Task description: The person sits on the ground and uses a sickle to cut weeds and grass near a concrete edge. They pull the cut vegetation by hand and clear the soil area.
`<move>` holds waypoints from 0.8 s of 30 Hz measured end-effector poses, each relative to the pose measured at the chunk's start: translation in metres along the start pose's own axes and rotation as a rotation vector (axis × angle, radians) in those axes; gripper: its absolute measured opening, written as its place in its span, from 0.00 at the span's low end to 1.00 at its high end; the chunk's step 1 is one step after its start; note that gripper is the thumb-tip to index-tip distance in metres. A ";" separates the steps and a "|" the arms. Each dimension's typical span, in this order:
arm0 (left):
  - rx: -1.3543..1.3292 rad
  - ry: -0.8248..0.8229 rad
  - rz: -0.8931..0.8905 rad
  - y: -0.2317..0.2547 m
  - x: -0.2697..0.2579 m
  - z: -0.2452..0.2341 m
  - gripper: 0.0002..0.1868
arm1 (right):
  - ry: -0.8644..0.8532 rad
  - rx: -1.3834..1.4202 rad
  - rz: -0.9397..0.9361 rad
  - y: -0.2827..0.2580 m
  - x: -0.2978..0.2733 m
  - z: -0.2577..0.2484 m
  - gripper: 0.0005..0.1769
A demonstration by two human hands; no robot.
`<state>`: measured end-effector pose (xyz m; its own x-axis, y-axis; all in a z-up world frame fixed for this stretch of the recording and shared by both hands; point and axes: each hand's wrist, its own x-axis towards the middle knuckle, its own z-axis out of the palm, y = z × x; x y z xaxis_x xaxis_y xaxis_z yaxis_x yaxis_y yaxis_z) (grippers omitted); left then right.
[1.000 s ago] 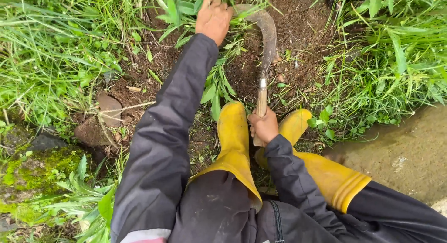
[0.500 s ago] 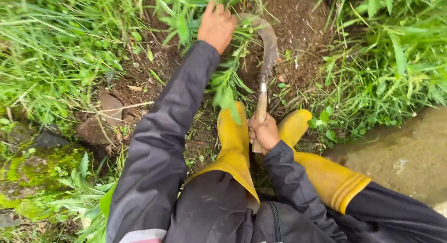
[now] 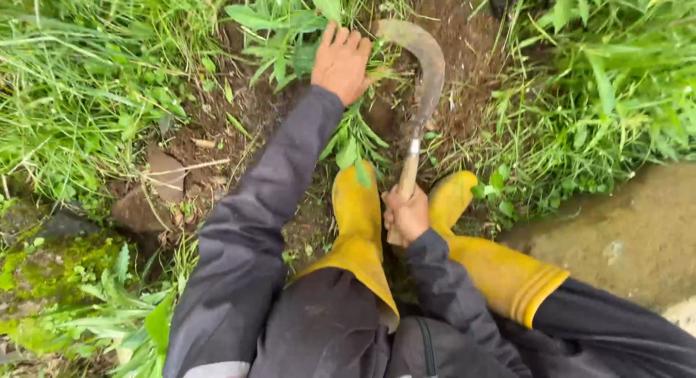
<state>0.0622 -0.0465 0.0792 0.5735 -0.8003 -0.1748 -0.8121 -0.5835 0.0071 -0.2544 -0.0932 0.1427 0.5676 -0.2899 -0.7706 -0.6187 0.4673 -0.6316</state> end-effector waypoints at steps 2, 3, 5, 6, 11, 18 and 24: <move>0.235 0.134 0.045 0.000 -0.007 0.038 0.63 | 0.097 0.118 -0.003 -0.004 0.004 0.003 0.12; 0.231 0.130 0.046 0.013 -0.019 0.038 0.63 | 0.100 0.117 0.002 -0.001 -0.004 0.000 0.12; 0.150 -0.026 -0.062 0.020 -0.030 0.030 0.48 | 0.113 0.197 0.079 -0.010 -0.004 0.000 0.10; 0.147 -0.036 -0.058 0.019 -0.032 0.034 0.48 | 0.116 0.200 0.089 -0.008 -0.004 0.000 0.10; 0.159 -0.087 -0.091 -0.002 -0.031 0.034 0.18 | 0.068 0.252 0.063 0.004 0.009 -0.006 0.09; -0.030 0.051 -0.151 -0.013 -0.056 0.052 0.07 | 0.216 0.168 -0.067 0.009 0.010 0.004 0.09; -0.091 -0.122 -0.211 -0.041 -0.045 0.035 0.14 | 0.228 -0.064 -0.004 0.014 0.010 -0.001 0.10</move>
<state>0.0662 0.0180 0.0519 0.7075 -0.6400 -0.2996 -0.6596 -0.7503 0.0453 -0.2581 -0.0909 0.1266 0.4378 -0.4761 -0.7627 -0.6539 0.4136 -0.6335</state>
